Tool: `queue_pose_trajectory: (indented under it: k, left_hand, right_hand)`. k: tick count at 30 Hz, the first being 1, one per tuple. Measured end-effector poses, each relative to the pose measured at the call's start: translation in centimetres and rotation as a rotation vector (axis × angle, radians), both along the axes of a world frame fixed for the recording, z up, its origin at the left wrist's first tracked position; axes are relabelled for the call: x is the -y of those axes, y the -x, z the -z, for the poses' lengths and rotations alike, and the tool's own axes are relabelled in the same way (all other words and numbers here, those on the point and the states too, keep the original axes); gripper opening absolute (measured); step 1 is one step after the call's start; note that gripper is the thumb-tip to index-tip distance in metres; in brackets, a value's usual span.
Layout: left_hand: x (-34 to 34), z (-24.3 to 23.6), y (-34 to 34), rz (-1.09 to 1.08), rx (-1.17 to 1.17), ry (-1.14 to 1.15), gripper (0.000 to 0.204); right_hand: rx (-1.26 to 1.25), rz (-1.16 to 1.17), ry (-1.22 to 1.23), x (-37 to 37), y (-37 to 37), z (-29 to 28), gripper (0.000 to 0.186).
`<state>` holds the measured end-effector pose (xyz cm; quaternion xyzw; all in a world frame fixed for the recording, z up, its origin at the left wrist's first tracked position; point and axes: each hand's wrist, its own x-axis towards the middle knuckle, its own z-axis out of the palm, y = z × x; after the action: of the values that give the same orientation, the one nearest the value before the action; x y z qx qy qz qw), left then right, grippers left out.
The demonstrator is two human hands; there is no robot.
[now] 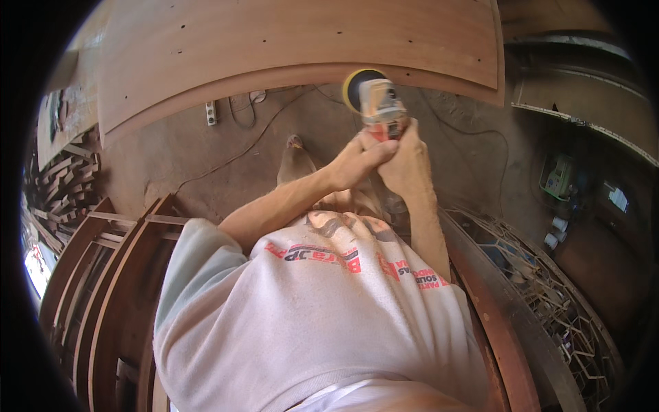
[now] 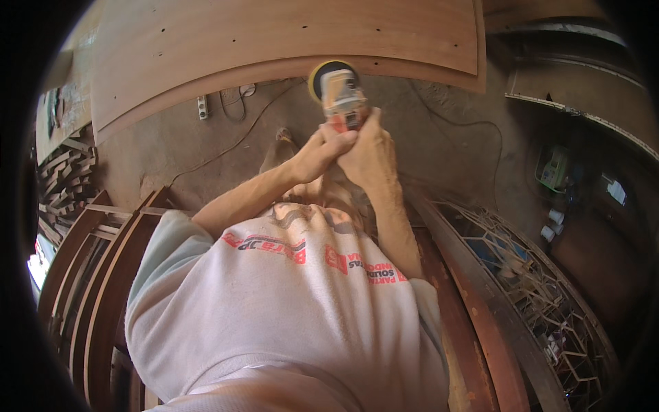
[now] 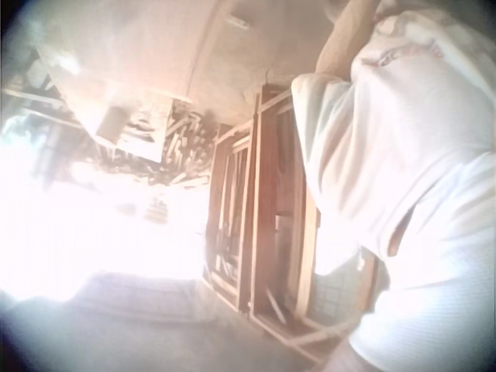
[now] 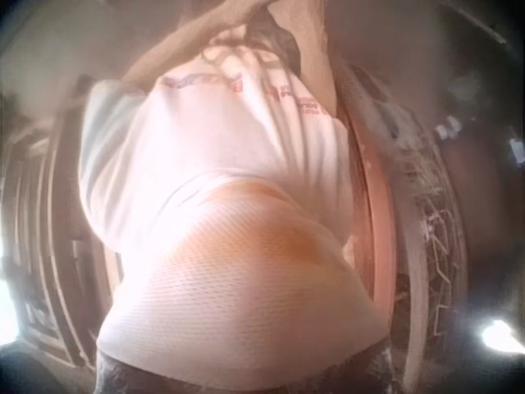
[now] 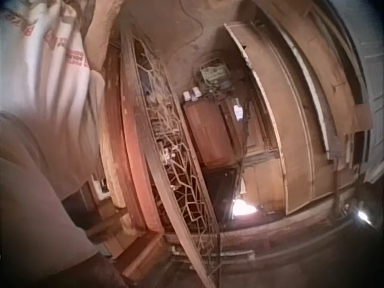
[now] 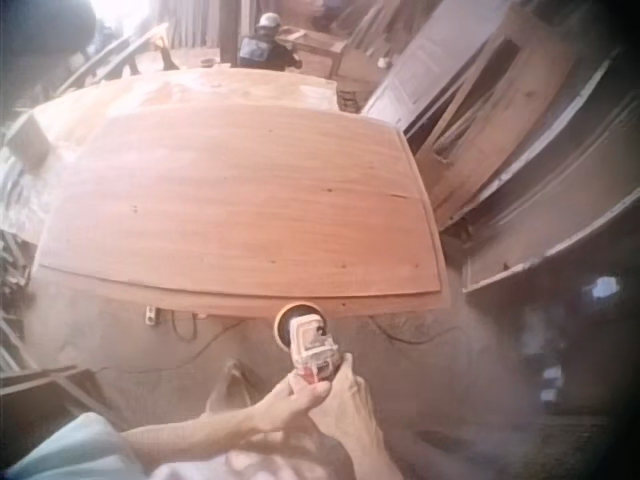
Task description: The person sands a large wooden panel using an orbital sander, then uses a putty knife to apply wood filler into small holes on the panel's surface. The person also uses a brush to sweep dust off the panel.
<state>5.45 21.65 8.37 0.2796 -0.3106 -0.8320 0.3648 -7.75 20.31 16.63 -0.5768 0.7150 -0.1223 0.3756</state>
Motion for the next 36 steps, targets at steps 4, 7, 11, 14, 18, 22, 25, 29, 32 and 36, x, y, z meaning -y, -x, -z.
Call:
queue_pose_trajectory:
  k: [4, 7, 11, 14, 18, 22, 25, 29, 32, 36]
  left_hand:
    - [-2.7, 0.4, -6.6, -0.185, -0.029, -0.137, 0.048]
    - [-3.1, 0.4, -7.7, -0.308, -0.015, -0.099, 0.05]
    - [-1.2, 1.7, -4.1, -0.135, 0.008, -0.079, 0.045]
    - [-0.1, 2.5, 1.2, -0.117, -0.041, -0.076, 0.041]
    - [2.2, 1.4, 7.6, -0.016, -0.067, 0.028, 0.041]
    - [4.5, 0.2, 13.6, 0.096, -0.122, 0.079, 0.042]
    - [6.6, 0.0, 17.7, 0.258, -0.156, 0.101, 0.045]
    - [8.7, -0.9, 21.1, 0.406, -0.088, 0.131, 0.047]
    - [8.3, -0.7, 19.7, 0.379, -0.036, 0.139, 0.046]
    - [5.1, 0.6, 11.8, 0.247, 0.031, 0.084, 0.041]
  right_hand:
    - [0.014, -0.3, -0.031, 1.3, -6.6, 0.4, 0.059]
    - [0.002, -0.4, -0.051, 2.1, -7.3, 0.8, 0.057]
    - [-0.056, -0.24, -0.068, 2.7, -4.0, -1.6, 0.058]
    - [-0.08, -0.211, -0.086, 3.1, 0.8, -1.6, 0.058]
    - [-0.098, -0.054, -0.1, 3.2, 6.8, -1.9, 0.057]
    - [-0.132, 0.089, -0.02, 3.2, 12.9, -1.6, 0.062]
    - [-0.138, 0.229, 0.073, 2.9, 17.3, -0.4, 0.073]
    - [-0.107, 0.388, 0.158, 2.5, 20.9, 1.4, 0.074]
    - [-0.014, 0.42, 0.158, 2.4, 19.2, 0.9, 0.073]
    - [-0.042, 0.216, 0.014, 1.7, 11.8, 0.5, 0.073]
